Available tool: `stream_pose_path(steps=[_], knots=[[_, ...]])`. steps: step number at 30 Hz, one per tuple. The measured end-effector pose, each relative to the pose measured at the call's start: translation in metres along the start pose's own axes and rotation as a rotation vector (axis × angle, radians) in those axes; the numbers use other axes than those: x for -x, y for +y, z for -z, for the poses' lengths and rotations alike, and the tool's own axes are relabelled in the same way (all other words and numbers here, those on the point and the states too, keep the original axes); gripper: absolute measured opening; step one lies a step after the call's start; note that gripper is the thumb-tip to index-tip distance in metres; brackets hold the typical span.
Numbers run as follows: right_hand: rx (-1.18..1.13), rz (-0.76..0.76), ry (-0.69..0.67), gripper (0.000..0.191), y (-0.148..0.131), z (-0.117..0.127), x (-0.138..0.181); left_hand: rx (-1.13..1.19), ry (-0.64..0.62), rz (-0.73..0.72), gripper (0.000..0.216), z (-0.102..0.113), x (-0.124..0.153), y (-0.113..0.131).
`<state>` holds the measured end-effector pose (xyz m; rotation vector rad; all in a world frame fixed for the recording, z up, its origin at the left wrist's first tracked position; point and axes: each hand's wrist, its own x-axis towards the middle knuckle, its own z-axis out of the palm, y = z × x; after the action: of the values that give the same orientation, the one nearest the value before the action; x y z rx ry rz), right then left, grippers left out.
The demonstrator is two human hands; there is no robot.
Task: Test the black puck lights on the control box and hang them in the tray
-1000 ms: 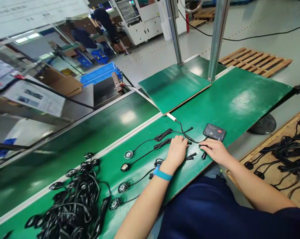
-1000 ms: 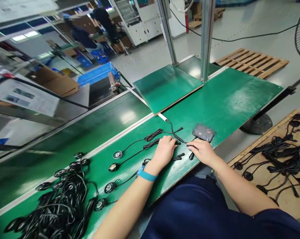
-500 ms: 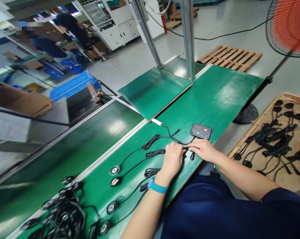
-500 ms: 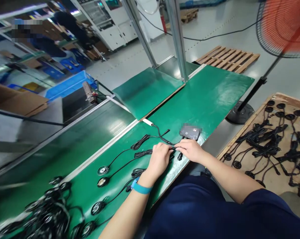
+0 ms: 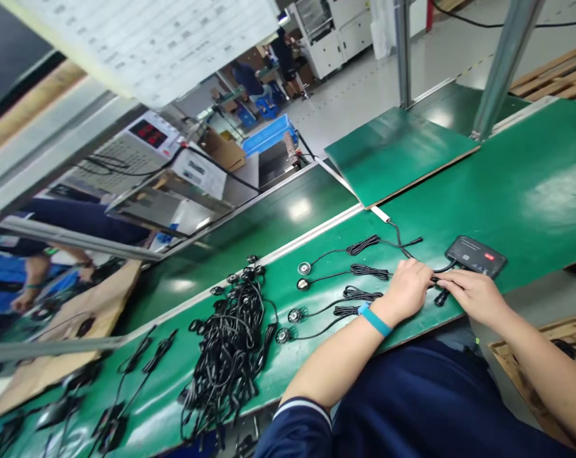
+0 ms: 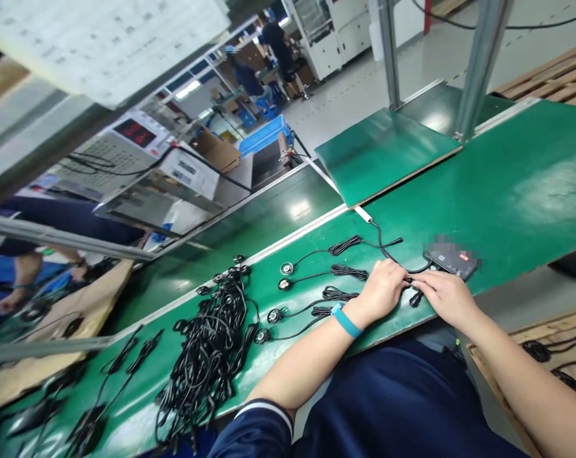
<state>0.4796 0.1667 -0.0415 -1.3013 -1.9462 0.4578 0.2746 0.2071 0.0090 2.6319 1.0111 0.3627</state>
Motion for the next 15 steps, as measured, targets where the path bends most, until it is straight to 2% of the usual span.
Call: stream_pose_path(steps=[4, 6, 8, 10, 12, 13, 15], knots=[[-0.005, 0.054, 0.06, 0.023, 0.004, -0.002, 0.002, 0.005, 0.062, -0.006, 0.026, 0.003, 0.002, -0.004], [-0.004, 0.051, 0.125, 0.023, 0.002, 0.0, 0.005, 0.009, 0.155, 0.028, 0.031, 0.014, 0.013, -0.015], [0.006, 0.017, 0.231, 0.024, -0.002, 0.007, 0.011, -0.013, 0.289, 0.125, 0.035, 0.033, 0.038, -0.029], [0.039, -0.015, 0.355, 0.021, -0.008, 0.017, 0.021, -0.094, 0.44, 0.304, 0.036, 0.057, 0.077, -0.046], [0.114, -0.039, 0.447, 0.016, -0.011, 0.029, 0.029, -0.203, 0.516, 0.522, 0.044, 0.08, 0.12, -0.072], [0.166, -0.058, 0.469, 0.015, -0.01, 0.034, 0.033, -0.26, 0.518, 0.649, 0.051, 0.09, 0.14, -0.089], [0.261, -0.11, 0.466, 0.016, -0.004, 0.042, 0.039, -0.326, 0.405, 0.91, 0.067, 0.104, 0.173, -0.126]])
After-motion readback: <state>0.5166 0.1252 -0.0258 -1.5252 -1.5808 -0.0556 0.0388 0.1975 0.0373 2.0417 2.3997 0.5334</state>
